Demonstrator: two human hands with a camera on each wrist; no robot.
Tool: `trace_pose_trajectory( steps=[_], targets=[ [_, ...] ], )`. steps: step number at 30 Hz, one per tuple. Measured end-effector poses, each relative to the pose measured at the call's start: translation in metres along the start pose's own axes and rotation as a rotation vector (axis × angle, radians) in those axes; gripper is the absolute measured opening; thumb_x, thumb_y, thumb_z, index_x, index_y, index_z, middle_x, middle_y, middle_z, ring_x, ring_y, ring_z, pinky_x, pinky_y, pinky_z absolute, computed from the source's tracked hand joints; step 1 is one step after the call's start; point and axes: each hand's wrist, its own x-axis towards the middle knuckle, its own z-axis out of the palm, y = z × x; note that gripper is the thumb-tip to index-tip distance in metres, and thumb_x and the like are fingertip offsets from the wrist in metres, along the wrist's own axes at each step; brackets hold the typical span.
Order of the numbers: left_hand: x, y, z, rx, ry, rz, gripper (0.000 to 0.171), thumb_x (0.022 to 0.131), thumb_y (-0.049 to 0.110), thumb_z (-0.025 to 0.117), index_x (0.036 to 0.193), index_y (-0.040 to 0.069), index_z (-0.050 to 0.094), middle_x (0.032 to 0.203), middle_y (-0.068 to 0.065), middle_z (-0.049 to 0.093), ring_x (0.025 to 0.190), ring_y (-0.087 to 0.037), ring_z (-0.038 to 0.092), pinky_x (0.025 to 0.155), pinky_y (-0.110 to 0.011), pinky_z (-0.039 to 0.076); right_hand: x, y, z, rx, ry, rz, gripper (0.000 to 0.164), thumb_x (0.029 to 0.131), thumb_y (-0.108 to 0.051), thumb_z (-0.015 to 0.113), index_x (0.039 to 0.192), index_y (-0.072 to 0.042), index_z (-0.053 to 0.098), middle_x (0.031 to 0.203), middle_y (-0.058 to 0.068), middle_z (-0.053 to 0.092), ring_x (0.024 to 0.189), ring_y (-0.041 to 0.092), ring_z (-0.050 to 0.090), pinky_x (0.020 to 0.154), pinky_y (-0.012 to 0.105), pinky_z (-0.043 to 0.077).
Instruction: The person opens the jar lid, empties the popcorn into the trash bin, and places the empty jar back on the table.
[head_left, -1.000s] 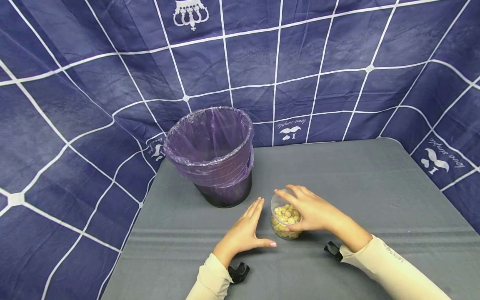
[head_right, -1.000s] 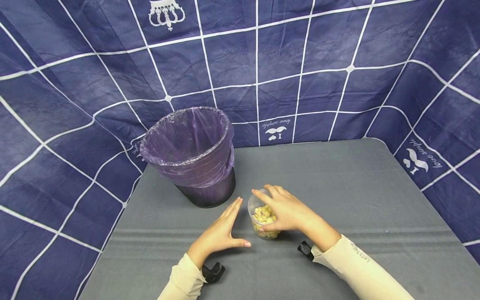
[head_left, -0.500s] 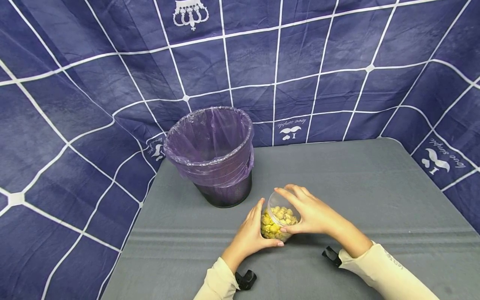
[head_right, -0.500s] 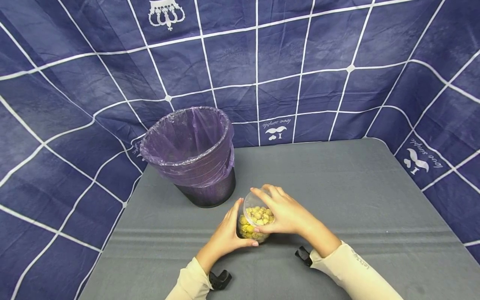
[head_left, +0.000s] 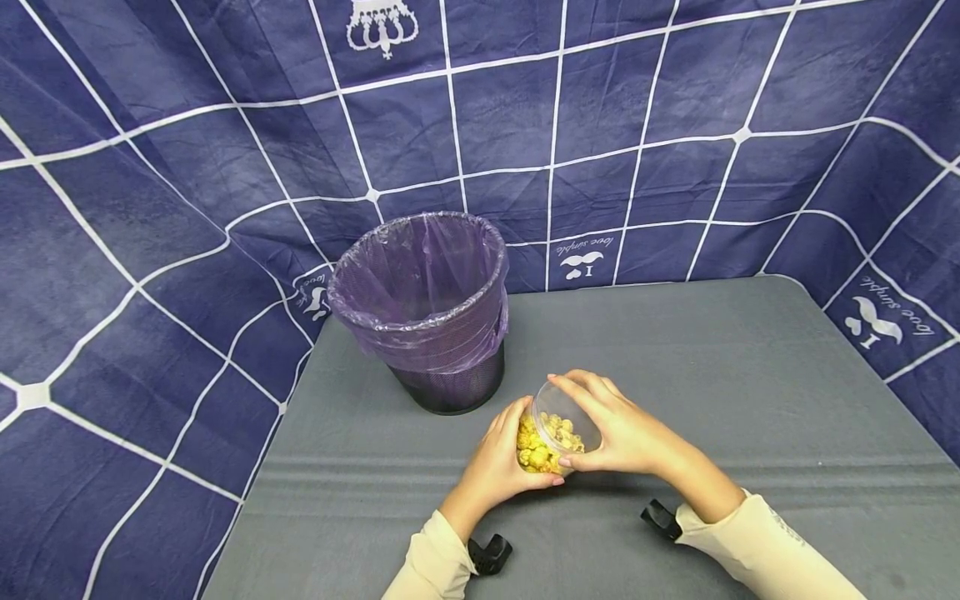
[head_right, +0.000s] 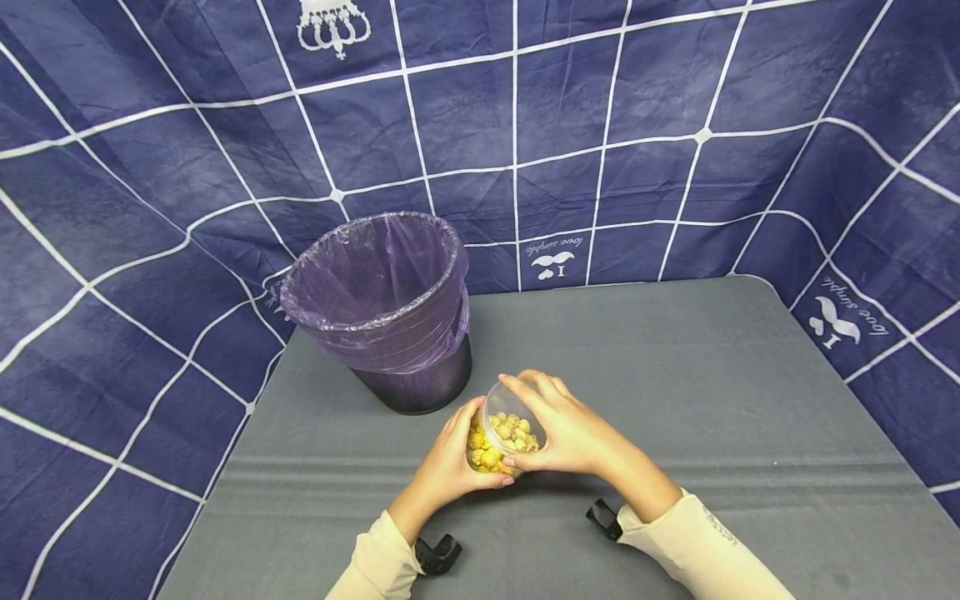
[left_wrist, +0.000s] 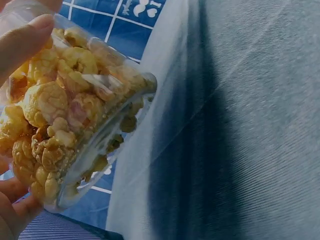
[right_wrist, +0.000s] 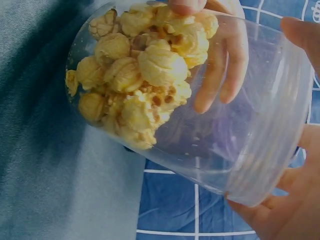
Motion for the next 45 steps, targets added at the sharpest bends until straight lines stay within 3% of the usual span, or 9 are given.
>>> trace_pose_trajectory(
  steps=[5,11,27,34,39,45],
  targets=[
    [0.003,-0.001,-0.006,0.091,-0.003,0.049,0.102,0.051,0.049,0.082,0.130,0.002,0.037,0.124,-0.010,0.047,0.115,-0.023,0.044,0.094,-0.038,0.037,0.002,-0.001,-0.001,0.014,-0.035,0.002,0.096,0.062,-0.044,0.075,0.142,-0.024,0.026,0.128,0.006,0.036,0.111,0.024,0.038,0.082,0.045,0.043],
    [0.004,-0.003,-0.012,0.164,-0.024,0.073,0.101,0.050,0.049,0.082,0.128,0.002,0.039,0.122,-0.008,0.048,0.112,-0.021,0.045,0.094,-0.036,0.036,0.003,-0.002,-0.002,0.024,-0.067,0.009,0.092,0.059,-0.044,0.077,0.138,-0.026,0.033,0.128,0.008,0.035,0.113,0.026,0.038,0.081,0.044,0.044],
    [0.006,-0.003,-0.018,0.199,-0.051,0.100,0.098,0.050,0.047,0.082,0.128,0.005,0.039,0.123,-0.007,0.048,0.113,-0.023,0.043,0.094,-0.038,0.035,0.000,0.001,0.005,-0.007,-0.002,-0.103,0.095,0.050,-0.040,0.082,0.133,-0.020,0.040,0.127,0.014,0.036,0.111,0.030,0.042,0.078,0.043,0.047],
    [0.005,-0.005,-0.017,0.161,-0.107,0.089,0.095,0.052,0.045,0.082,0.128,0.007,0.039,0.123,-0.005,0.047,0.114,-0.023,0.042,0.096,-0.036,0.033,-0.003,0.000,0.005,-0.026,-0.061,-0.142,0.096,0.052,-0.038,0.083,0.135,-0.020,0.038,0.132,0.015,0.032,0.117,0.032,0.037,0.081,0.043,0.046],
    [0.005,-0.007,-0.016,0.164,-0.083,0.099,0.095,0.051,0.043,0.083,0.127,0.006,0.040,0.122,-0.007,0.047,0.113,-0.023,0.043,0.096,-0.037,0.034,-0.004,-0.005,0.002,-0.045,-0.102,-0.070,0.101,0.053,-0.045,0.082,0.139,-0.025,0.032,0.138,0.009,0.029,0.121,0.028,0.034,0.078,0.044,0.047],
    [0.006,-0.010,-0.015,0.187,-0.041,0.111,0.095,0.050,0.042,0.083,0.127,0.004,0.041,0.123,-0.008,0.046,0.113,-0.023,0.042,0.095,-0.038,0.034,-0.002,-0.020,0.005,-0.080,-0.037,0.141,0.100,0.064,-0.062,0.067,0.143,-0.025,0.019,0.141,0.012,0.027,0.121,0.034,0.036,0.075,0.054,0.044]
  ],
)
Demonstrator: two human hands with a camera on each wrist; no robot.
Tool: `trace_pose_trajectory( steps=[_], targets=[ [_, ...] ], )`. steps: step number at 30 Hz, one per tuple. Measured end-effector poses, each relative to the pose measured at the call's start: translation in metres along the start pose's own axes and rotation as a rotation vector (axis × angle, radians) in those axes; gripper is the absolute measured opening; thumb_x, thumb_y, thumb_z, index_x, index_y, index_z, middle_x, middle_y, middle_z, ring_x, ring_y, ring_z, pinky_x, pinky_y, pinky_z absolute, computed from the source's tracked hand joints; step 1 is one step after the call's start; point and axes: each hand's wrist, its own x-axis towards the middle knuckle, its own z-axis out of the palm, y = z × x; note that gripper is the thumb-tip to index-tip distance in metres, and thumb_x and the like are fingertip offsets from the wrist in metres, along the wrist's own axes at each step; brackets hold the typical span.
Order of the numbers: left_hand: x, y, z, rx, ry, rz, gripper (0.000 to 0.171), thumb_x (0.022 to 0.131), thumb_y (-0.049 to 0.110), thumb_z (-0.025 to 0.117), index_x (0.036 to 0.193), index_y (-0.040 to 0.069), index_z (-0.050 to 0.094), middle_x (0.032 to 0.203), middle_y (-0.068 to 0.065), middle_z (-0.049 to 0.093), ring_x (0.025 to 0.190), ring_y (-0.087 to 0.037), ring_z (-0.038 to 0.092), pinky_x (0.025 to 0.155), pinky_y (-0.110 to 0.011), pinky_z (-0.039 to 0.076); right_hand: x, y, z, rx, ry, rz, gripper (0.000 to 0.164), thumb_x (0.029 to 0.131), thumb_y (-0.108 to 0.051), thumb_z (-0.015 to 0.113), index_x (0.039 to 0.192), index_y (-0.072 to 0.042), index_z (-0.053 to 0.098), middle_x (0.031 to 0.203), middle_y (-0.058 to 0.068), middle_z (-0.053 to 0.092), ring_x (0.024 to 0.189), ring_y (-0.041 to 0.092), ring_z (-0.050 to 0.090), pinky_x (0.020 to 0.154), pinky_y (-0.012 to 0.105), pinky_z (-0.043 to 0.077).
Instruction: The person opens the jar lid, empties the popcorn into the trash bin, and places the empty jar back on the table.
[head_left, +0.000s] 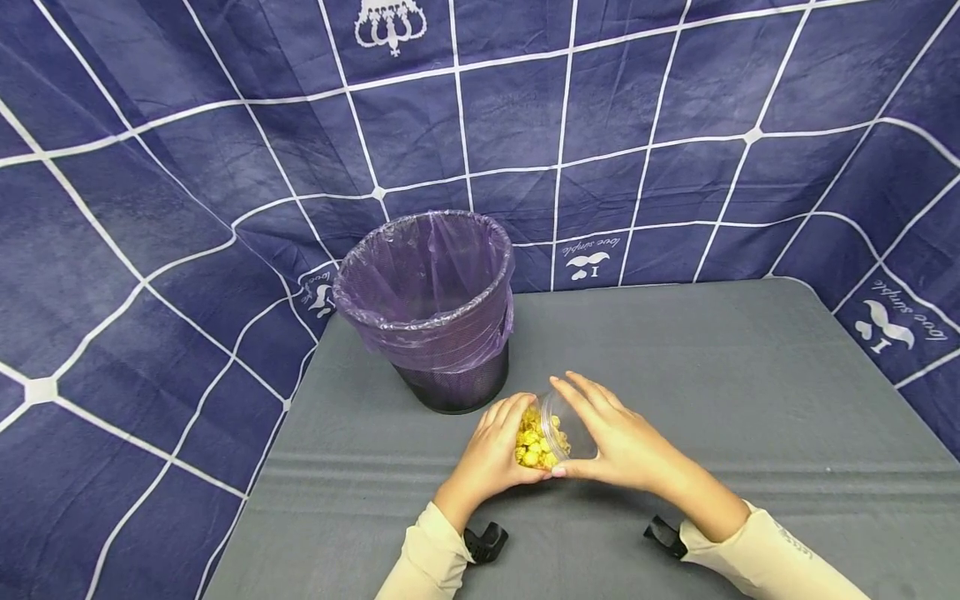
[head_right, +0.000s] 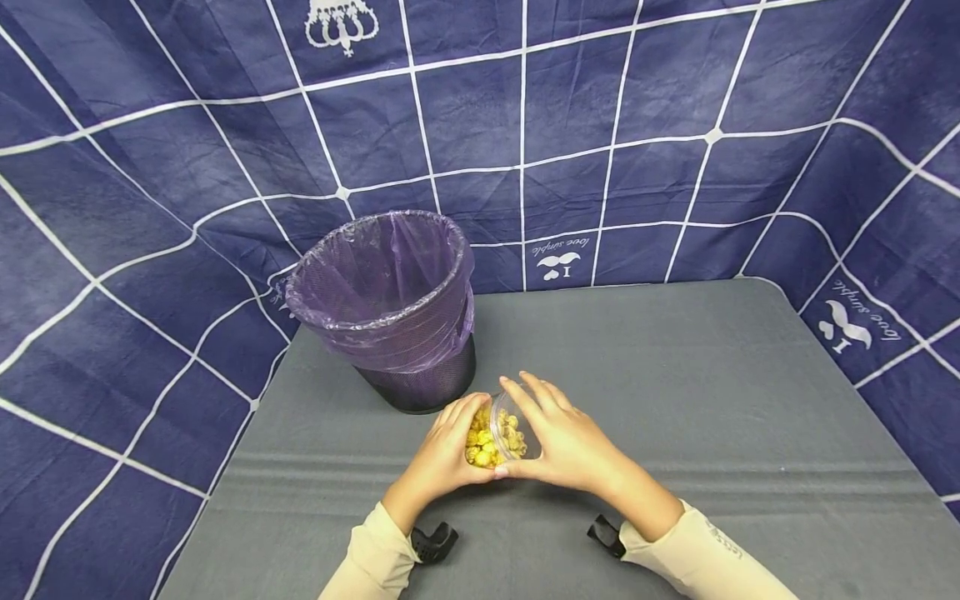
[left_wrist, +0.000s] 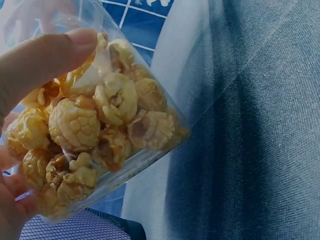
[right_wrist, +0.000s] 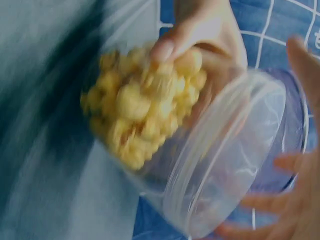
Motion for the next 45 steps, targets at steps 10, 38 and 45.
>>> trace_pose_trajectory(
  steps=[10,38,45],
  targets=[
    [0.000,-0.002,0.001,0.020,0.037,0.013,0.097,0.050,0.040,0.084,0.127,0.005,0.039,0.124,-0.008,0.045,0.114,-0.023,0.041,0.096,-0.038,0.032,0.005,-0.007,0.004,0.007,0.025,0.201,0.088,0.070,-0.060,0.063,0.137,-0.011,0.033,0.120,0.019,0.043,0.089,0.037,0.056,0.068,0.049,0.048],
    [0.003,-0.002,-0.002,0.002,0.000,0.006,0.094,0.049,0.041,0.084,0.126,0.005,0.041,0.123,-0.007,0.045,0.113,-0.023,0.041,0.096,-0.038,0.032,0.000,-0.001,0.005,0.045,0.012,0.175,0.096,0.070,-0.064,0.060,0.143,-0.015,0.019,0.135,0.015,0.034,0.109,0.036,0.048,0.077,0.052,0.045],
    [0.004,-0.003,-0.002,0.018,-0.015,0.010,0.095,0.049,0.041,0.084,0.127,0.006,0.040,0.124,-0.006,0.045,0.113,-0.024,0.041,0.095,-0.038,0.032,0.003,0.002,0.005,0.002,0.036,0.070,0.089,0.066,-0.056,0.068,0.136,-0.013,0.033,0.126,0.013,0.040,0.101,0.032,0.052,0.072,0.047,0.048]
  ],
)
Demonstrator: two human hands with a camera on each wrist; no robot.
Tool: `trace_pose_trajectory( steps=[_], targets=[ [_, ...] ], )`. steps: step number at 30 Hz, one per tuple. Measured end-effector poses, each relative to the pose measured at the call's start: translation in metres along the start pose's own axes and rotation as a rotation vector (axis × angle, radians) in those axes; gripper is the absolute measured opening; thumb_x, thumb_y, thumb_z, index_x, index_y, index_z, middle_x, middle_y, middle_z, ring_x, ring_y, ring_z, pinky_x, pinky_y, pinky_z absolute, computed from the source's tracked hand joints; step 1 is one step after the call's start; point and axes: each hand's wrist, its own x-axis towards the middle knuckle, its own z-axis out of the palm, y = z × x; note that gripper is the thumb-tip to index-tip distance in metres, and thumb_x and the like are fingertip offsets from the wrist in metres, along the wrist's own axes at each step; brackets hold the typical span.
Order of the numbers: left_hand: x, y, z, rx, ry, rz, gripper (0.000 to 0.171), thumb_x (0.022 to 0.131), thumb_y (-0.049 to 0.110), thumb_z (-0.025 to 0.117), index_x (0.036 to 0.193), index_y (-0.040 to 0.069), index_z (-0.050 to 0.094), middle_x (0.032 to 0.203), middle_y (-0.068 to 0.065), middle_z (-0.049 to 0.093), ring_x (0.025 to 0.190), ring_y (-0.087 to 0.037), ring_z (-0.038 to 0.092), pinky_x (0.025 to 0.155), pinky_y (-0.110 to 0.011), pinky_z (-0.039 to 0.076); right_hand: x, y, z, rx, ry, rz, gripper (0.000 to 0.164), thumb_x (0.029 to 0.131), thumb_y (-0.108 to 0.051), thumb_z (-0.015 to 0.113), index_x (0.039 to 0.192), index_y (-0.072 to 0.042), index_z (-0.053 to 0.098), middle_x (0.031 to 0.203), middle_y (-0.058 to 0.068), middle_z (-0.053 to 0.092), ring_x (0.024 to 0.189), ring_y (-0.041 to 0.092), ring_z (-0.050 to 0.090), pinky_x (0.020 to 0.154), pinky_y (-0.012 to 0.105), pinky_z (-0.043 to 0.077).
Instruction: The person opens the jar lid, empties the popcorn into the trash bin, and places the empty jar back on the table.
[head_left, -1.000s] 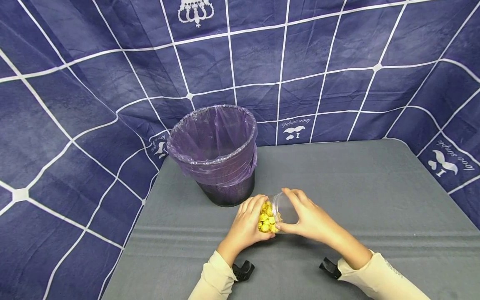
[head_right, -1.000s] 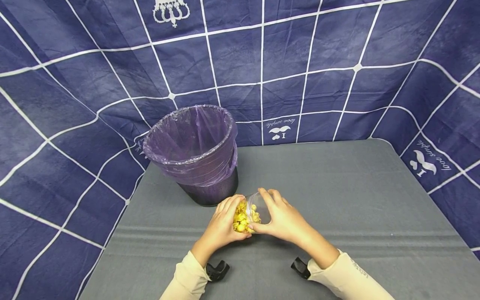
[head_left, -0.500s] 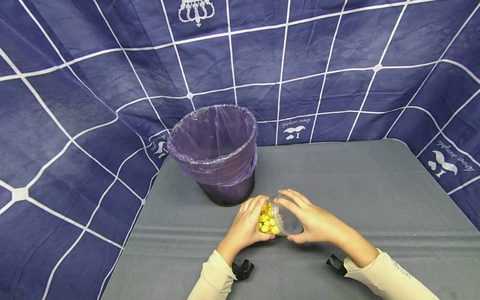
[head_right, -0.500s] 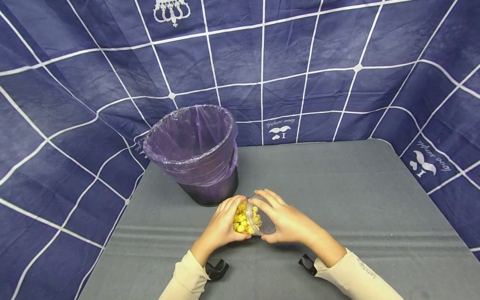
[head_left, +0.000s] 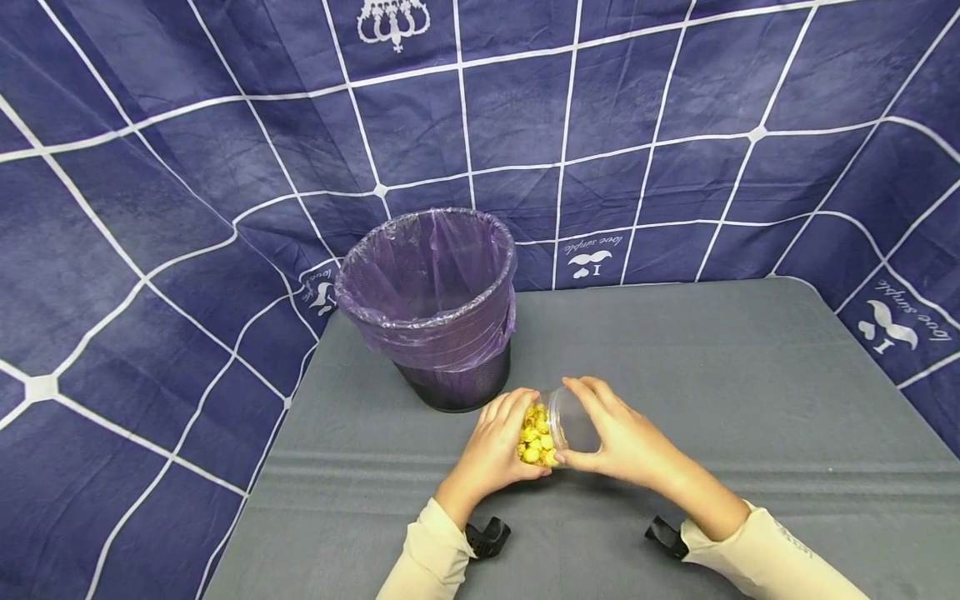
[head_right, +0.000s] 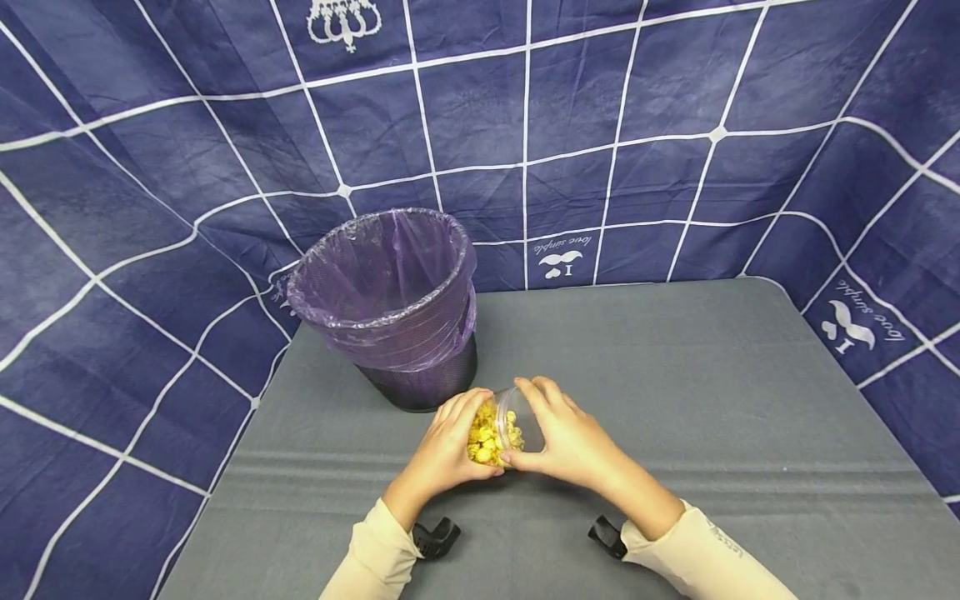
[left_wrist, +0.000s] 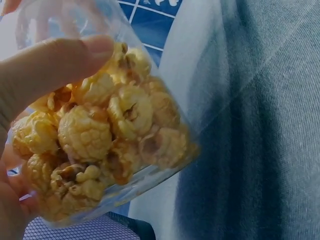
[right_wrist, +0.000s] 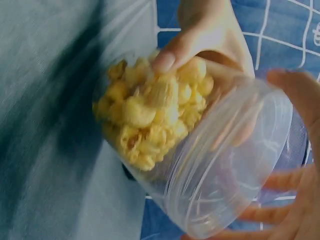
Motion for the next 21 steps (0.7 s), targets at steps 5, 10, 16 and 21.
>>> trace_pose_trajectory(
  steps=[5,10,16,21],
  targets=[
    [-0.001,0.000,-0.002,-0.018,-0.036,-0.011,0.096,0.050,0.041,0.084,0.128,0.005,0.039,0.125,-0.007,0.044,0.114,-0.024,0.040,0.095,-0.039,0.033,0.001,0.011,-0.005,0.035,-0.053,-0.250,0.090,0.060,-0.040,0.078,0.136,-0.018,0.035,0.137,0.007,0.032,0.121,0.031,0.034,0.086,0.047,0.042],
    [-0.001,0.000,-0.002,-0.019,-0.033,-0.012,0.097,0.050,0.041,0.084,0.128,0.006,0.038,0.125,-0.007,0.044,0.114,-0.025,0.040,0.095,-0.040,0.032,-0.003,0.008,-0.008,0.069,-0.098,-0.108,0.101,0.065,-0.051,0.073,0.143,-0.019,0.019,0.143,0.008,0.024,0.123,0.035,0.032,0.091,0.050,0.037],
    [-0.001,0.001,0.000,-0.004,-0.034,-0.007,0.097,0.049,0.041,0.084,0.128,0.007,0.038,0.124,-0.007,0.043,0.113,-0.025,0.040,0.096,-0.039,0.031,-0.006,-0.005,-0.004,0.090,-0.144,0.231,0.093,0.075,-0.066,0.052,0.142,-0.010,0.020,0.128,0.022,0.038,0.089,0.037,0.057,0.074,0.050,0.046],
    [-0.002,0.001,-0.001,0.011,-0.024,-0.006,0.097,0.048,0.040,0.085,0.127,0.007,0.038,0.123,-0.007,0.044,0.113,-0.025,0.041,0.096,-0.039,0.032,-0.005,0.000,-0.004,0.136,-0.129,0.094,0.090,0.071,-0.052,0.067,0.141,-0.015,0.023,0.130,0.015,0.036,0.099,0.034,0.053,0.078,0.047,0.046]
  ],
)
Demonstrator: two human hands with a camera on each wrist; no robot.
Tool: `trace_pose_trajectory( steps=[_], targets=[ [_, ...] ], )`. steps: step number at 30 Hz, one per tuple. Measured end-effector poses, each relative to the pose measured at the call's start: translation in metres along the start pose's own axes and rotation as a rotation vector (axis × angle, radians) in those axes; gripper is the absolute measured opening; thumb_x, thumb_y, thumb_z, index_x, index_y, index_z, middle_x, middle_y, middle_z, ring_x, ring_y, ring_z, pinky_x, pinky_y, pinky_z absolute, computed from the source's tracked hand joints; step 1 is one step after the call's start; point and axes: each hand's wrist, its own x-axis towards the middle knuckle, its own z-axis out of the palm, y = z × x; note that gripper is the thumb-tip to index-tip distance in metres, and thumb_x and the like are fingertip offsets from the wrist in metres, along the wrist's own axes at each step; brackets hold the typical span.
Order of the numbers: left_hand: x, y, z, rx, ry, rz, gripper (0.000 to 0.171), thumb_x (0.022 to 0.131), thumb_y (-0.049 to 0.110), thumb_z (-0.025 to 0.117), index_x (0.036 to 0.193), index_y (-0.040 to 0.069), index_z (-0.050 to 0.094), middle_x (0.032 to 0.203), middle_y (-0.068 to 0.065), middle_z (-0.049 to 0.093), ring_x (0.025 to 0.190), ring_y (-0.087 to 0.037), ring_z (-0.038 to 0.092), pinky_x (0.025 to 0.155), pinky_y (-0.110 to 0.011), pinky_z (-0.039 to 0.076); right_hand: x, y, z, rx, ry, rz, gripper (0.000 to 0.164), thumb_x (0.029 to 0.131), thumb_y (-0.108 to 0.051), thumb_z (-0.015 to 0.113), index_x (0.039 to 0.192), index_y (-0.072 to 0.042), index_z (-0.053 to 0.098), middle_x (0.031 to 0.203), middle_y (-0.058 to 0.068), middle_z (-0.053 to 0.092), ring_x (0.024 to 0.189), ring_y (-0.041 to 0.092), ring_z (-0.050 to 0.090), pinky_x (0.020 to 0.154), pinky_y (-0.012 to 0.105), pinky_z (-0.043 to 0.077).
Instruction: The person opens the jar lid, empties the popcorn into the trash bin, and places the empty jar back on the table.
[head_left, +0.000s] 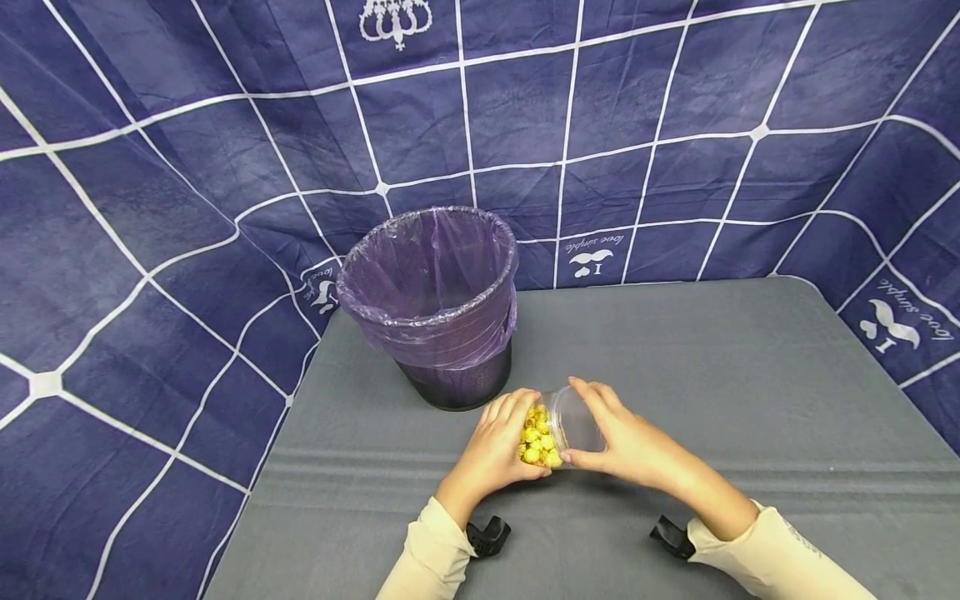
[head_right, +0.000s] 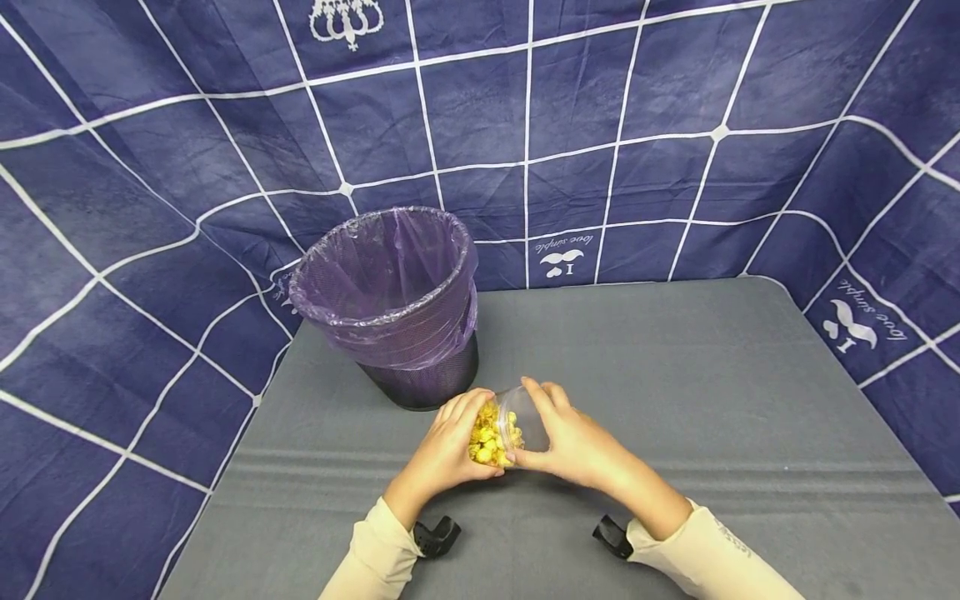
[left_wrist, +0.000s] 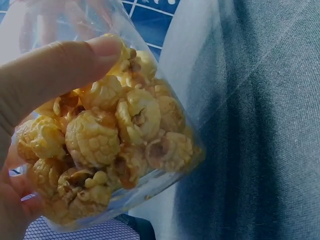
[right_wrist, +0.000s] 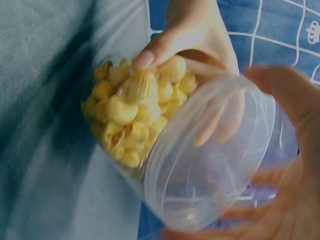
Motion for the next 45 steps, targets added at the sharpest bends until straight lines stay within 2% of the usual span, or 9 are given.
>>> trace_pose_trajectory(
  steps=[4,6,8,13,16,25,31,34,45],
  targets=[
    [-0.001,0.000,0.000,0.011,-0.008,-0.005,0.097,0.048,0.041,0.084,0.127,0.006,0.039,0.123,-0.007,0.044,0.112,-0.025,0.041,0.095,-0.039,0.032,0.001,0.008,-0.003,0.022,-0.020,-0.229,0.095,0.063,-0.029,0.079,0.141,-0.019,0.026,0.141,0.010,0.025,0.121,0.032,0.035,0.089,0.047,0.039],
    [-0.001,0.000,0.000,0.008,-0.011,-0.008,0.097,0.048,0.042,0.084,0.127,0.005,0.039,0.123,-0.008,0.044,0.112,-0.025,0.041,0.095,-0.039,0.033,0.000,0.009,-0.004,0.017,-0.030,-0.251,0.099,0.060,-0.030,0.081,0.141,-0.020,0.025,0.144,0.010,0.020,0.125,0.033,0.029,0.091,0.048,0.037],
    [0.000,0.000,0.000,0.004,-0.013,-0.013,0.098,0.048,0.042,0.084,0.127,0.006,0.039,0.123,-0.008,0.044,0.113,-0.025,0.041,0.095,-0.039,0.032,-0.001,0.006,-0.004,0.016,-0.019,-0.189,0.099,0.063,-0.036,0.079,0.142,-0.019,0.022,0.145,0.013,0.019,0.121,0.034,0.035,0.089,0.049,0.039],
    [0.001,0.001,0.000,-0.010,-0.013,-0.013,0.097,0.048,0.042,0.084,0.126,0.007,0.039,0.123,-0.006,0.044,0.113,-0.025,0.041,0.095,-0.039,0.032,-0.003,-0.009,0.000,-0.017,0.026,0.111,0.093,0.075,-0.063,0.055,0.143,-0.012,0.017,0.135,0.022,0.030,0.093,0.040,0.055,0.075,0.051,0.045],
    [0.001,0.002,0.000,-0.011,-0.012,-0.017,0.096,0.049,0.042,0.084,0.126,0.008,0.039,0.123,-0.006,0.044,0.113,-0.024,0.040,0.095,-0.039,0.032,-0.002,-0.012,0.002,-0.033,0.040,0.147,0.091,0.075,-0.065,0.052,0.141,-0.010,0.022,0.130,0.023,0.035,0.091,0.042,0.055,0.075,0.053,0.045],
    [-0.001,0.000,0.002,-0.004,-0.008,-0.026,0.097,0.048,0.041,0.084,0.127,0.008,0.039,0.124,-0.006,0.043,0.114,-0.024,0.040,0.095,-0.038,0.032,0.001,0.006,-0.005,0.000,-0.002,-0.245,0.099,0.061,-0.034,0.081,0.141,-0.017,0.025,0.142,0.012,0.023,0.127,0.034,0.025,0.096,0.051,0.030],
    [0.000,0.001,0.002,-0.014,0.006,-0.017,0.096,0.049,0.041,0.084,0.126,0.008,0.039,0.123,-0.007,0.044,0.114,-0.024,0.040,0.096,-0.038,0.032,-0.001,-0.004,-0.002,-0.005,0.020,0.038,0.098,0.071,-0.059,0.063,0.143,-0.013,0.017,0.138,0.019,0.029,0.109,0.039,0.047,0.085,0.051,0.041],
    [0.000,0.002,0.002,-0.017,0.006,-0.014,0.095,0.049,0.041,0.084,0.126,0.007,0.039,0.123,-0.007,0.044,0.114,-0.024,0.040,0.096,-0.038,0.031,-0.001,-0.008,0.000,-0.018,0.038,0.097,0.093,0.073,-0.063,0.057,0.141,-0.010,0.022,0.129,0.020,0.038,0.099,0.038,0.053,0.078,0.050,0.045],
    [-0.002,-0.001,0.001,-0.039,-0.002,-0.032,0.096,0.049,0.041,0.085,0.126,0.006,0.039,0.124,-0.008,0.043,0.114,-0.024,0.040,0.095,-0.039,0.033,-0.001,0.005,-0.010,-0.112,0.073,-0.267,0.095,0.060,-0.043,0.078,0.139,-0.022,0.030,0.136,0.007,0.032,0.118,0.030,0.037,0.085,0.048,0.042]
  ],
)
